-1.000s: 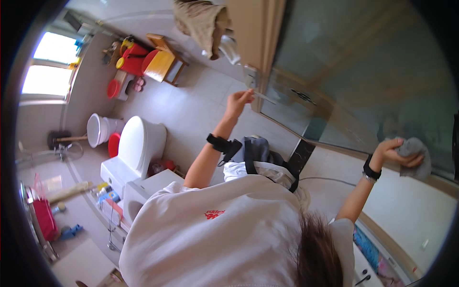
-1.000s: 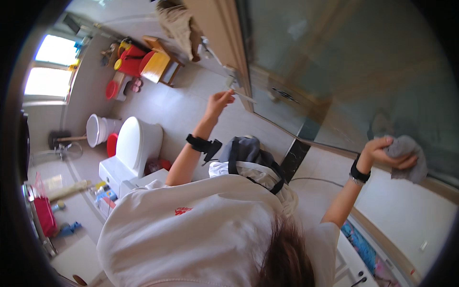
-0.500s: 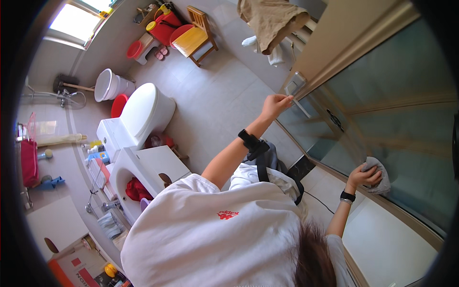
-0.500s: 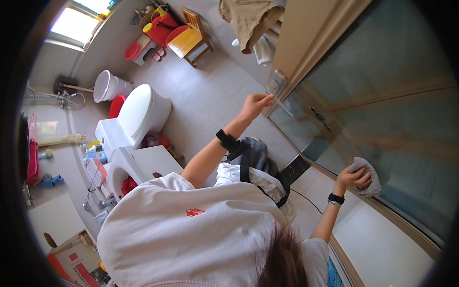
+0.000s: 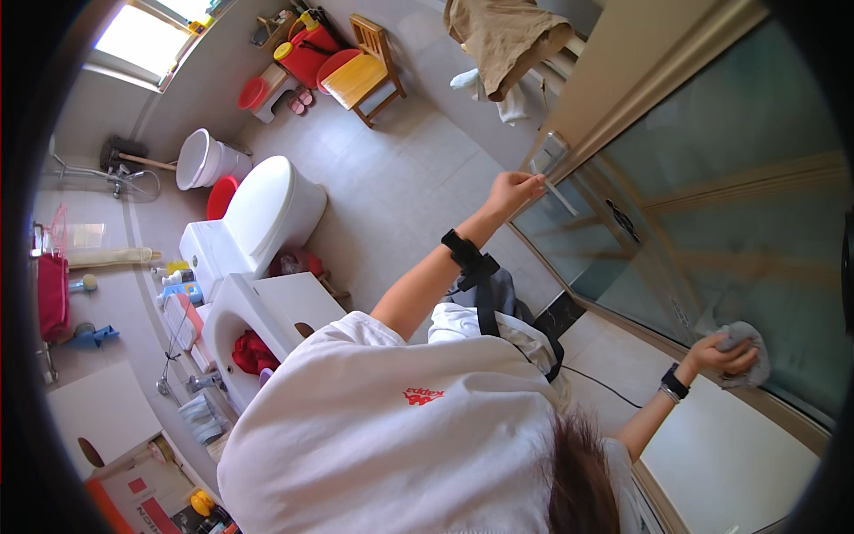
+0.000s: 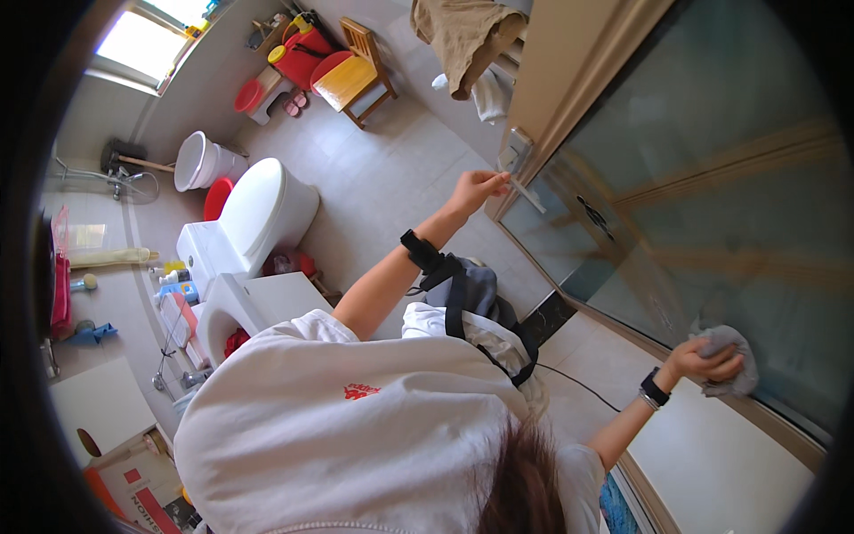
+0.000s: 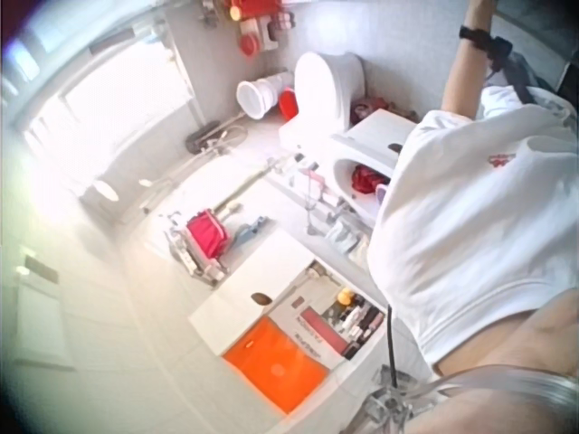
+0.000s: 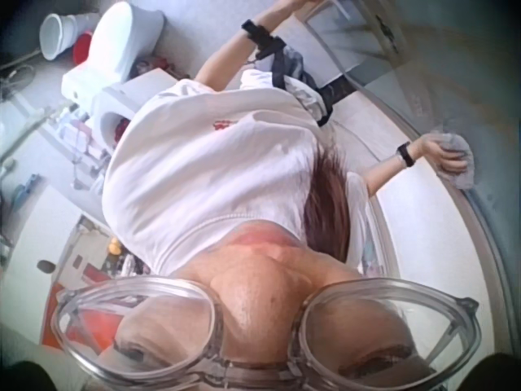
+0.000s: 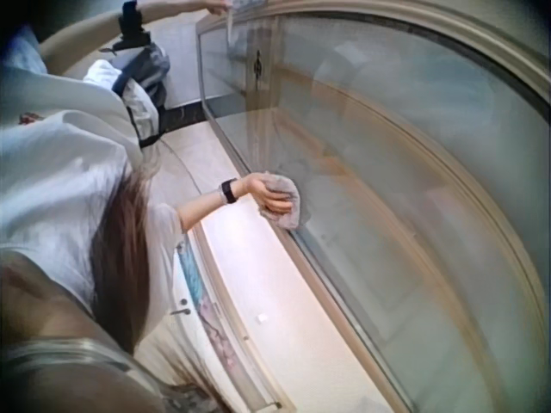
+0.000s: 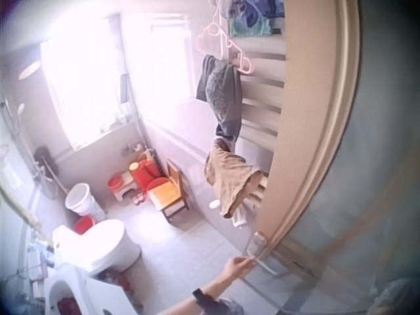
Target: The person wipes a glass door and then the tiled wall in a bathroom using a grey cloth. They move around the room to reach different sections of the wall, repeatedly wiping and folding the cloth while cleaning.
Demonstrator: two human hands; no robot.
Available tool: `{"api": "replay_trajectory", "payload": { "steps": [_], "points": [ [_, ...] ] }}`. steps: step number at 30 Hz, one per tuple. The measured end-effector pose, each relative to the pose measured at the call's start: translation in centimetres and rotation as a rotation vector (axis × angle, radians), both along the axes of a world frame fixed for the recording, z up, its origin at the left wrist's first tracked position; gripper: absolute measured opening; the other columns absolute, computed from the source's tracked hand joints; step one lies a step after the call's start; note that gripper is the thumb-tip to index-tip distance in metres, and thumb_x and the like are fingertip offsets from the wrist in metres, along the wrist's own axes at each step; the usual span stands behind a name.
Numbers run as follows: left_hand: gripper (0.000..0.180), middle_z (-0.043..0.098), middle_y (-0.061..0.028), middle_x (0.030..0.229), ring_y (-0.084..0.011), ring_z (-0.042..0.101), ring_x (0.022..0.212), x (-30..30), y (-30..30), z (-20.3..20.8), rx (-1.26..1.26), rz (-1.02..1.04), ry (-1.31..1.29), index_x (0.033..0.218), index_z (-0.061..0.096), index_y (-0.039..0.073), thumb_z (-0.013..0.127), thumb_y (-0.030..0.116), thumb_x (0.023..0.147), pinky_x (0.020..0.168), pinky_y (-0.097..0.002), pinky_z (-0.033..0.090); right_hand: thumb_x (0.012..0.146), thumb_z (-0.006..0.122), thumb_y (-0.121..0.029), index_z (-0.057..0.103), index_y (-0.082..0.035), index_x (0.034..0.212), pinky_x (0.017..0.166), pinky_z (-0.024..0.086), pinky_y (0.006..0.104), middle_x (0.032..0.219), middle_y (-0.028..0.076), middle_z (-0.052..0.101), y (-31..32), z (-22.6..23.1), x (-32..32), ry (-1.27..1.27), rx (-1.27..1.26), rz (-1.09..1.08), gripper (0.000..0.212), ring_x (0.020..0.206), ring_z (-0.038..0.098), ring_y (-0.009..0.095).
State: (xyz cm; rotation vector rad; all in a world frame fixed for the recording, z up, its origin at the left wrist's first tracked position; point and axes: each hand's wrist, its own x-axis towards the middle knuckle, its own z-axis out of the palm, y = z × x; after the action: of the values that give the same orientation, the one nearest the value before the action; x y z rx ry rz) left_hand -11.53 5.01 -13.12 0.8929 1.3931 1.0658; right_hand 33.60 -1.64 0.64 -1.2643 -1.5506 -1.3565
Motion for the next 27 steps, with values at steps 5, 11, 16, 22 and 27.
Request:
{"api": "replay_trajectory", "payload": {
  "steps": [5, 11, 16, 22, 27],
  "points": [
    [0.042, 0.065, -0.0060, 0.078, -0.0123, 0.060, 0.075, -0.2, -0.1, 0.1, 0.030, -0.007, -0.047, 0.092, 0.067, -0.003, 0.064, 0.038, 0.085, 0.071, -0.0244, 0.048, 0.091, 0.048, -0.026, 0.042, 0.002, 0.125, 0.096, 0.034, 0.0492, 0.128, 0.024, 0.041, 0.1, 8.0, 2.1, 0.038, 0.193, 0.022, 0.044, 0.113, 0.045, 0.037],
    [0.044, 0.065, -0.0044, 0.081, -0.0114, 0.061, 0.078, -0.4, -0.4, 0.6, -0.007, -0.036, -0.024, 0.096, 0.067, 0.001, 0.062, 0.043, 0.085, 0.069, -0.0242, 0.045, 0.087, 0.049, -0.023, 0.034, 0.003, 0.130, 0.095, 0.033, 0.0483, 0.128, 0.023, 0.040, -1.5, 16.9, 3.8, 0.023, 0.072, -0.071, 0.052, 0.113, 0.044, 0.037],
    [0.046, 0.064, -0.0013, 0.082, -0.0098, 0.060, 0.078, -0.5, -0.5, 1.4, -0.075, -0.063, 0.036, 0.099, 0.067, 0.008, 0.059, 0.050, 0.085, 0.066, -0.0230, 0.040, 0.084, 0.049, -0.020, 0.042, 0.003, 0.119, 0.091, 0.035, 0.0499, 0.118, 0.023, 0.046, -1.1, 16.8, 3.8, -0.003, 0.177, -0.061, 0.042, 0.104, 0.047, 0.039],
    [0.046, 0.063, -0.0007, 0.084, -0.0096, 0.059, 0.080, -0.7, -0.6, 1.5, -0.077, -0.088, -0.001, 0.100, 0.067, 0.008, 0.059, 0.050, 0.084, 0.066, -0.0232, 0.041, 0.088, 0.049, -0.032, 0.029, 0.003, 0.133, 0.097, 0.029, 0.0494, 0.131, 0.023, 0.037, -0.7, 13.6, 3.4, 0.061, 0.203, -0.047, 0.060, 0.118, 0.040, 0.037],
    [0.044, 0.063, -0.0003, 0.083, -0.0095, 0.059, 0.079, -0.3, -0.7, 1.5, -0.076, -0.056, 0.010, 0.100, 0.067, 0.009, 0.058, 0.050, 0.085, 0.065, -0.0228, 0.041, 0.090, 0.049, -0.033, 0.025, 0.005, 0.135, 0.100, 0.027, 0.0504, 0.134, 0.025, 0.033, -0.8, 8.7, 3.2, 0.176, 0.208, -0.087, 0.063, 0.121, 0.037, 0.040]
  ]
}}
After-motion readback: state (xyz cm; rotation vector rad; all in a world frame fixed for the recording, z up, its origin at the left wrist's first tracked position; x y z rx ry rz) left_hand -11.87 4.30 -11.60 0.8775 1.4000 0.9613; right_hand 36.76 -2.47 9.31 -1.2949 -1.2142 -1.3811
